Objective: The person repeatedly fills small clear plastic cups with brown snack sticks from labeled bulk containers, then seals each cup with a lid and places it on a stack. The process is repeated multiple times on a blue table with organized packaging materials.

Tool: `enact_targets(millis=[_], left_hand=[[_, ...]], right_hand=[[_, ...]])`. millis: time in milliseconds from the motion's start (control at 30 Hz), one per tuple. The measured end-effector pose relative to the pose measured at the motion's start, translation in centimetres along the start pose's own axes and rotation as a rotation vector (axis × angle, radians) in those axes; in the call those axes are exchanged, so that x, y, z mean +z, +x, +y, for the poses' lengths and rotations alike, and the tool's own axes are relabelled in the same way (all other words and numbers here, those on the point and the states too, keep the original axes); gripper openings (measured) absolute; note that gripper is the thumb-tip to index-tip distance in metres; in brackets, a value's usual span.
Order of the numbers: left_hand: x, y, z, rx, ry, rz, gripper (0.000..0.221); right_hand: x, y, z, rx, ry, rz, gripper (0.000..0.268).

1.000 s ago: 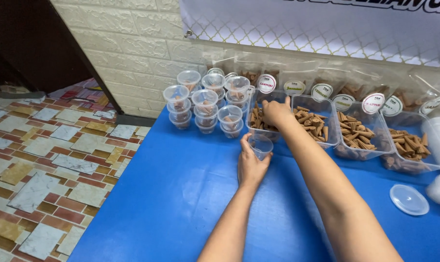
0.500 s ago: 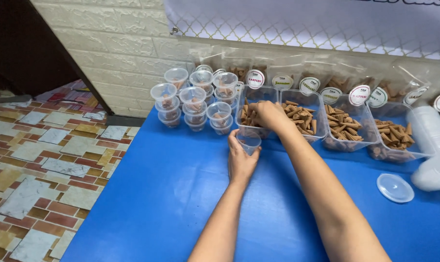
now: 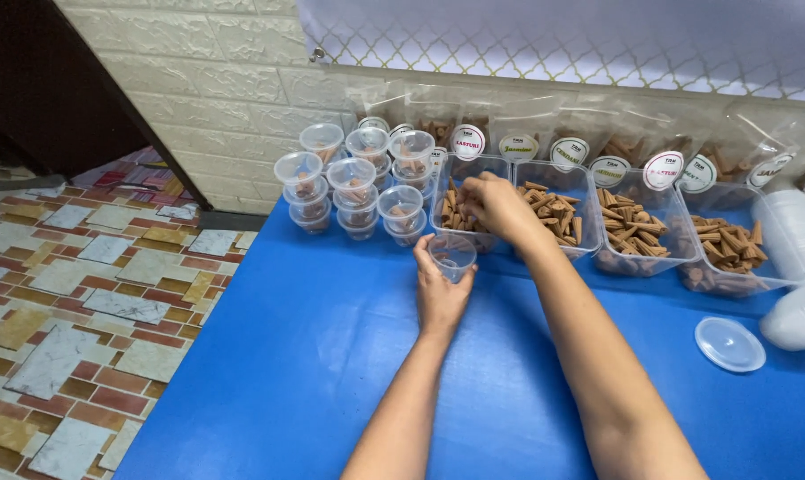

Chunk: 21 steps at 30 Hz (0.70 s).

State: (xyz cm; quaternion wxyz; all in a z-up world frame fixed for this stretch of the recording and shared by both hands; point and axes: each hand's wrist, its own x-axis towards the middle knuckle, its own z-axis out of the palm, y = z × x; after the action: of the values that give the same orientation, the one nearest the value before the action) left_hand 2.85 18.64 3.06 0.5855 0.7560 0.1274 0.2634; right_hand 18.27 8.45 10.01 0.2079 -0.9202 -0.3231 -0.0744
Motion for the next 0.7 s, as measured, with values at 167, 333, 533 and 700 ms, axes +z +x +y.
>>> enact_targets(millis=[167,333,533,700], left_hand=[[-0.2,-0.1,0.8,0.032,-0.053,0.023,0.084],[-0.2,-0.2,0.4,0.067,-0.072,0.009,0.085],[0.3,0.1,-1.1,0.102,-0.098,0.026,0.083],[0.4,0.1,-1.0,0.111,-0.091,0.047,0.082]], right_hand=[[-5.5,-3.6,-5.7,-0.106,0.175,0.084,0.011],[-6.1,-5.5,-8.4,-0.22,0.227,0.005,0.015],[-2.9,-5.7,-8.4,-0.258,-0.135,-0.165,0.016],[-2.3,-5.6,-8.4,-0.258,-0.143,-0.216,0.014]])
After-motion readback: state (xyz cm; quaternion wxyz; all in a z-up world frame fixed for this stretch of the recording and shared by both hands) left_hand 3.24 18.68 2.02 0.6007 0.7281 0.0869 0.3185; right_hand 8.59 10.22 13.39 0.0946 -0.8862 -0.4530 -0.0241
